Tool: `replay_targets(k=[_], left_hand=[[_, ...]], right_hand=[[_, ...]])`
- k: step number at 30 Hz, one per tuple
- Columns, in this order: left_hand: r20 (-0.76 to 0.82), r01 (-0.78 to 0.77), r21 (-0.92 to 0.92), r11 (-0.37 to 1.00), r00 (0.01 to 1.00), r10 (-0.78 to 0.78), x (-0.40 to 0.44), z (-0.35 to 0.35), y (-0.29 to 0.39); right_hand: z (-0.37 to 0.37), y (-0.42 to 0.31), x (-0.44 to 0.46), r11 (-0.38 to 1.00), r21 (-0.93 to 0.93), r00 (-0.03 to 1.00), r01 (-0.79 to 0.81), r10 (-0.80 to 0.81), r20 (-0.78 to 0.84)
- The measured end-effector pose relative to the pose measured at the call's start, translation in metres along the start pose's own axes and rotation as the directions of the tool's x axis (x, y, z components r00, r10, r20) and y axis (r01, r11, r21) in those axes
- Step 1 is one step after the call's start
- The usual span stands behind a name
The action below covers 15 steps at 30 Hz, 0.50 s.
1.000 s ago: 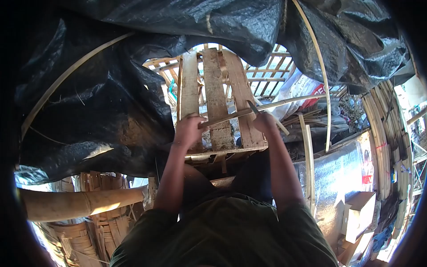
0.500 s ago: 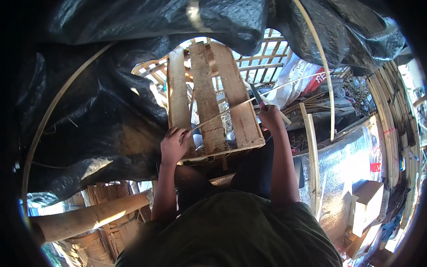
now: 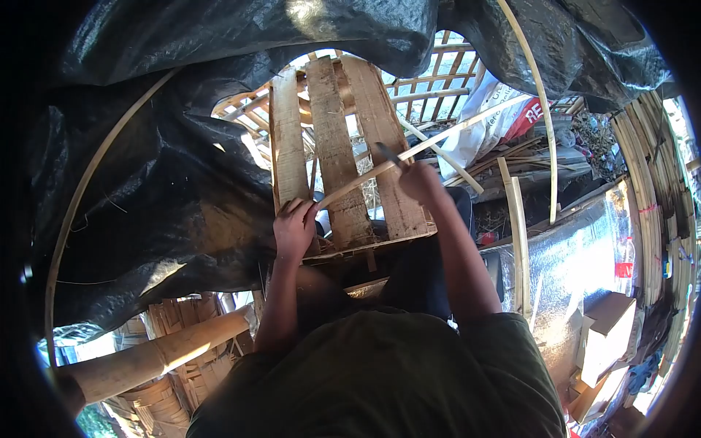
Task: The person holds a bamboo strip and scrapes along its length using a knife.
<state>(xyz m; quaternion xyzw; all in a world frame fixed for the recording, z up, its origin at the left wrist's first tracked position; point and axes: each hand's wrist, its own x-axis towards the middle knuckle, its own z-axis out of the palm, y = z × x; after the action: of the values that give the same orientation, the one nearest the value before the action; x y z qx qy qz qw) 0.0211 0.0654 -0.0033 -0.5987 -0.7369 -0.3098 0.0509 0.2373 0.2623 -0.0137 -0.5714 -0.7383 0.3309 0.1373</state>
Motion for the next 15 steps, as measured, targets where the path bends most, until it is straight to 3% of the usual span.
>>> replay_targets(k=[1, 2, 3, 5, 6, 7, 9, 10, 11, 12, 13, 15], left_hand=[[-0.007, -0.007, -0.010, 1.000, 1.000, 0.007, -0.001, 0.001, 0.001], [-0.010, -0.003, -0.014, 1.000, 1.000, 0.003, -0.001, 0.001, 0.001], [0.005, 0.005, 0.003, 1.000, 1.000, -0.005, -0.001, 0.000, 0.002], [0.023, 0.018, 0.018, 1.000, 1.000, -0.018, -0.001, 0.000, 0.001], [0.045, 0.035, -0.018, 0.999, 0.998, -0.034, -0.002, 0.000, 0.000], [0.069, 0.049, -0.054, 0.997, 0.997, -0.045, -0.002, -0.001, -0.001], [0.066, 0.052, -0.101, 0.994, 0.997, -0.045, -0.003, 0.000, 0.000], [0.055, 0.052, -0.140, 0.989, 0.997, -0.045, -0.003, -0.001, 0.000], [0.057, 0.053, -0.143, 0.988, 0.997, -0.045, -0.002, -0.002, -0.001], [0.078, 0.064, -0.162, 0.985, 0.996, -0.052, -0.001, -0.004, -0.001], [0.096, 0.075, -0.183, 0.980, 0.994, -0.058, -0.001, -0.004, -0.002], [0.088, 0.060, -0.206, 0.977, 0.995, -0.043, -0.001, -0.002, -0.007]], right_hand=[[-0.027, -0.014, -0.002, 0.976, 0.071, 0.968, -0.206, 0.193, 0.160], [-0.018, 0.008, 0.009, 0.989, -0.105, 0.993, -0.106, 0.110, 0.036], [0.023, 0.057, 0.022, 0.915, -0.284, 0.952, 0.286, -0.306, -0.025], [0.078, 0.040, -0.004, 0.500, -0.612, 0.697, 0.612, -0.707, 0.119], [0.071, 0.013, -0.028, 0.796, -0.395, 0.857, 0.459, -0.514, -0.040], [0.052, -0.013, -0.046, 0.966, -0.114, 0.961, 0.231, -0.245, -0.130], [0.018, -0.009, -0.027, 0.998, -0.031, 0.972, 0.063, -0.054, 0.228], [0.045, 0.072, 0.010, 0.689, -0.403, 0.793, 0.602, -0.576, 0.199], [-0.005, 0.013, -0.003, 0.903, -0.391, 0.974, 0.179, -0.106, 0.203], [0.002, 0.071, 0.024, 0.843, -0.436, 0.943, 0.314, -0.329, 0.043], [-0.031, 0.026, 0.016, 0.966, -0.132, 0.972, -0.222, 0.230, 0.044], [-0.039, 0.003, 0.005, 0.932, -0.061, 0.934, -0.357, 0.357, -0.011]])
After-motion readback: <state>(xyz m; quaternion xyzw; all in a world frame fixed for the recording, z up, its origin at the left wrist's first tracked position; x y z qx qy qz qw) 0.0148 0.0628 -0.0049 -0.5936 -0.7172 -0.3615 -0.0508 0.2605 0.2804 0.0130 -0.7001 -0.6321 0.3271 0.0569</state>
